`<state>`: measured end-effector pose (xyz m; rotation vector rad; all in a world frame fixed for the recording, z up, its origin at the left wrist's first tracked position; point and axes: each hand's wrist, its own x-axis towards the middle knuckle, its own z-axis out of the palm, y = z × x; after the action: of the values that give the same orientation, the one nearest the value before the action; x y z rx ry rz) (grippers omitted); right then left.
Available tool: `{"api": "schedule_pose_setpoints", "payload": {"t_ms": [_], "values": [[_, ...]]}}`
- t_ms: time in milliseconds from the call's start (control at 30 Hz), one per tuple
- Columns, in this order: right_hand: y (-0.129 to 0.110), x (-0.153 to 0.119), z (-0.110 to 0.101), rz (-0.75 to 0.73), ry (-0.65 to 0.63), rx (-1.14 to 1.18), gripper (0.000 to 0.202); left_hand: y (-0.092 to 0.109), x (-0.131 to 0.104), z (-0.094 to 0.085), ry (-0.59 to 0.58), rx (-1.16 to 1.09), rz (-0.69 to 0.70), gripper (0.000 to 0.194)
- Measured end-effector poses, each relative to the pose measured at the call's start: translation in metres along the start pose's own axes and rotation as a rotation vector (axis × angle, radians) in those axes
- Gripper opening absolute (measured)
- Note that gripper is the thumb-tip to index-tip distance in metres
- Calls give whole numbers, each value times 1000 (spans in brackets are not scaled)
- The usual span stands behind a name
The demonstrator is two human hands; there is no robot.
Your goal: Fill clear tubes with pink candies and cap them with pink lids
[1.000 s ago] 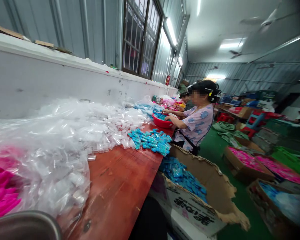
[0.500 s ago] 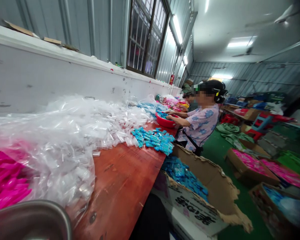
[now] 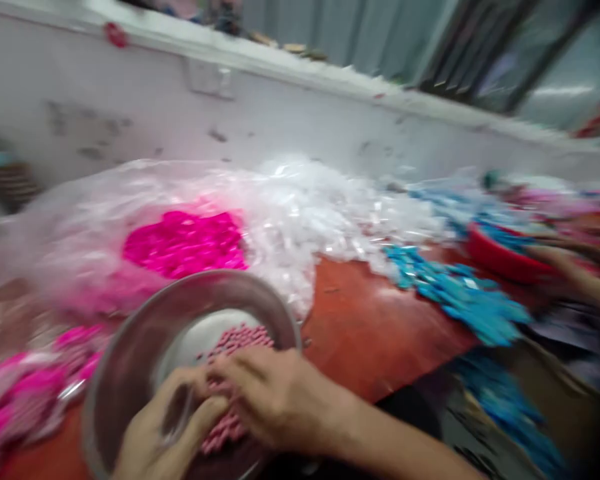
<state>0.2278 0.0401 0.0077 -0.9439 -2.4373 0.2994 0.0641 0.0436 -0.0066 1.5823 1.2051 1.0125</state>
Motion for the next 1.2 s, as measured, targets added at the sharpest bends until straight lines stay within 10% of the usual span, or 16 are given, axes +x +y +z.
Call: {"api": "schedule_pose_setpoints", "payload": {"t_ms": [267,533,933,1200], "values": [[81,64,18,-16,-418,-315,29,-14,-20,-77,260,-189,-101,23],[112,89,50,-265,-701,-617,21,-57,-26,-131,500,-236,-50,30],[71,102,83,-635,-699,-386,26,-58,-33,-109,391,-252,-121,26],[41,97,106,-475,-679,6,24,-53,-36,-109,387,-195,-106,26]]}}
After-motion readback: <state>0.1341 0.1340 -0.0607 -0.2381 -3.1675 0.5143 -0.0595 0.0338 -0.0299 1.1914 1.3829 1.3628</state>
